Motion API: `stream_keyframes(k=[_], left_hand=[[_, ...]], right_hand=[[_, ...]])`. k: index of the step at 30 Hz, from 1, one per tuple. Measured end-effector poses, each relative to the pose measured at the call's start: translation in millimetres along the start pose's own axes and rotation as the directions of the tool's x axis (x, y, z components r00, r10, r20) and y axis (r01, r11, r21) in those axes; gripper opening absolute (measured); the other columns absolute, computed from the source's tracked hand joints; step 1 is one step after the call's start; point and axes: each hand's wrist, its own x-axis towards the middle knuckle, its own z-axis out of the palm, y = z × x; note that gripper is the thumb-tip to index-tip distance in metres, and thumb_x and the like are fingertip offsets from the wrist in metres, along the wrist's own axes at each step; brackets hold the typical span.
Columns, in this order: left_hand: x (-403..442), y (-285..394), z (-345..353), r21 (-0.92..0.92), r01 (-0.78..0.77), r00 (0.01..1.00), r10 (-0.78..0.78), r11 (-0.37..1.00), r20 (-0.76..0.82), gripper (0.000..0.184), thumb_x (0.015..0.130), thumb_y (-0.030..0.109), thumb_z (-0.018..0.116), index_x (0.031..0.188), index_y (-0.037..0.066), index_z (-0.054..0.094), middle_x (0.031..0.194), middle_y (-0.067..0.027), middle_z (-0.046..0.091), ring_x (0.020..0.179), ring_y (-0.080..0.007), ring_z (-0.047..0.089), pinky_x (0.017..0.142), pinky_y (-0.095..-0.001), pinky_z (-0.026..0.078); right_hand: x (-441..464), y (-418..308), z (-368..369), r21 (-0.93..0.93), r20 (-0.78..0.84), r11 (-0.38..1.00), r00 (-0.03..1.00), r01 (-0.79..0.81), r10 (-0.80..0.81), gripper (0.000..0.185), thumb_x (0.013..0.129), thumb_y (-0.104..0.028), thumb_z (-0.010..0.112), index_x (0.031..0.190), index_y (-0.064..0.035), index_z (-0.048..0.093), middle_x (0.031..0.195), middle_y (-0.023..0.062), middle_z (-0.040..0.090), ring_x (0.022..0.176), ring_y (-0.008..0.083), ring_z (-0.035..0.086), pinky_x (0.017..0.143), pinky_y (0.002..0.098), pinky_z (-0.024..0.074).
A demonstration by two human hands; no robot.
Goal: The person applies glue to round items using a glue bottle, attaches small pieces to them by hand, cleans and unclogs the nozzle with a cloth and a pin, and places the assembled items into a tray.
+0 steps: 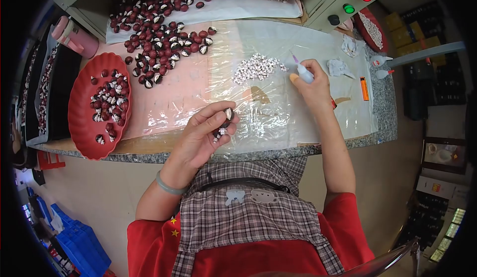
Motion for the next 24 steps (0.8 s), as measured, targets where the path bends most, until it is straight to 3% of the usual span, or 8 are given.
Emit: stream_keyframes(k=[5, 11, 14, 16, 17, 20, 24], left_hand=[[0.1, 0.3, -3.6, 0.035, -0.019, 1.000, 0.019, 0.999, 0.012, 0.029, 0.089, 0.011, 0.060, 0.117, 0.003, 0.059, 0.097, -0.0085, 0.063, 0.080, -0.0107, 0.058, 0.066, -0.0198, 0.048], [-1.3, 2.2, 1.4, 0.091, -0.008, 1.000, 0.011, 0.996, -0.027, 0.032, 0.088, 0.009, 0.061, 0.118, 0.000, 0.058, 0.100, -0.0113, 0.062, 0.080, -0.0110, 0.058, 0.066, -0.0193, 0.048], [-1.2, 2.8, 2.8, 0.097, -0.003, 0.999, 0.007, 0.995, -0.039, 0.033, 0.088, 0.009, 0.061, 0.119, -0.001, 0.057, 0.101, -0.0135, 0.061, 0.080, -0.0123, 0.057, 0.065, -0.0191, 0.048], [-1.1, 3.4, 1.8, 0.093, -0.003, 1.000, 0.005, 0.996, -0.028, 0.033, 0.088, 0.010, 0.061, 0.119, -0.001, 0.057, 0.101, -0.0136, 0.062, 0.079, -0.0118, 0.057, 0.066, -0.0193, 0.047], [-0.8, 2.5, 1.6, 0.114, -0.022, 1.000, 0.024, 0.993, -0.019, 0.033, 0.088, 0.010, 0.061, 0.119, -0.001, 0.057, 0.101, -0.0133, 0.062, 0.079, -0.0116, 0.056, 0.066, -0.0194, 0.047], [0.9, -1.8, 2.7, 0.185, -0.068, 0.998, 0.069, 0.980, 0.000, 0.032, 0.089, 0.011, 0.061, 0.119, 0.000, 0.058, 0.099, -0.0121, 0.062, 0.078, -0.0108, 0.056, 0.065, -0.0197, 0.045], [3.5, -6.0, 9.2, 0.286, -0.121, 0.992, 0.125, 0.951, 0.004, 0.030, 0.089, 0.012, 0.061, 0.117, 0.001, 0.059, 0.097, -0.0095, 0.063, 0.077, -0.0101, 0.055, 0.064, -0.0203, 0.043]], right_hand=[[5.6, -22.2, 11.2, -0.228, -0.035, 0.969, 0.993, 0.099, -0.110, 0.023, 0.071, -0.013, 0.074, 0.085, 0.0020, 0.062, 0.079, 0.0162, 0.063, 0.071, 0.0293, 0.061, 0.068, 0.0375, 0.0474], [14.0, -21.2, 9.6, -0.412, 0.046, 0.889, 0.979, 0.200, -0.199, 0.021, 0.071, -0.012, 0.072, 0.083, 0.0024, 0.064, 0.081, 0.0212, 0.063, 0.074, 0.0378, 0.060, 0.069, 0.0415, 0.0481], [14.8, -20.2, 5.5, -0.455, 0.067, 0.852, 0.964, 0.259, -0.257, 0.016, 0.075, -0.010, 0.069, 0.081, 0.0025, 0.063, 0.078, 0.0174, 0.065, 0.065, 0.0297, 0.062, 0.063, 0.0373, 0.0503], [10.8, -22.3, -0.7, -0.018, 0.170, 0.997, 0.982, -0.076, 0.079, 0.012, 0.078, -0.009, 0.066, 0.082, 0.0018, 0.063, 0.076, 0.0139, 0.065, 0.061, 0.0217, 0.062, 0.059, 0.0322, 0.0508], [6.8, -24.4, -2.7, 0.184, 0.273, 0.944, 0.937, -0.275, 0.220, 0.010, 0.080, -0.008, 0.065, 0.083, 0.0014, 0.063, 0.075, 0.0121, 0.065, 0.059, 0.0177, 0.062, 0.057, 0.0296, 0.0510], [-13.7, -31.4, -3.9, 0.508, 0.396, 0.793, 0.909, -0.336, 0.132, 0.008, 0.084, -0.007, 0.062, 0.087, 0.0007, 0.062, 0.074, 0.0083, 0.064, 0.057, 0.0101, 0.059, 0.054, 0.0227, 0.0500], [-43.9, -47.0, 2.7, 0.597, 0.465, 0.682, 0.875, -0.422, 0.133, 0.008, 0.084, -0.003, 0.061, 0.090, 0.0018, 0.060, 0.074, 0.0102, 0.064, 0.056, 0.0130, 0.060, 0.052, 0.0240, 0.0501]])
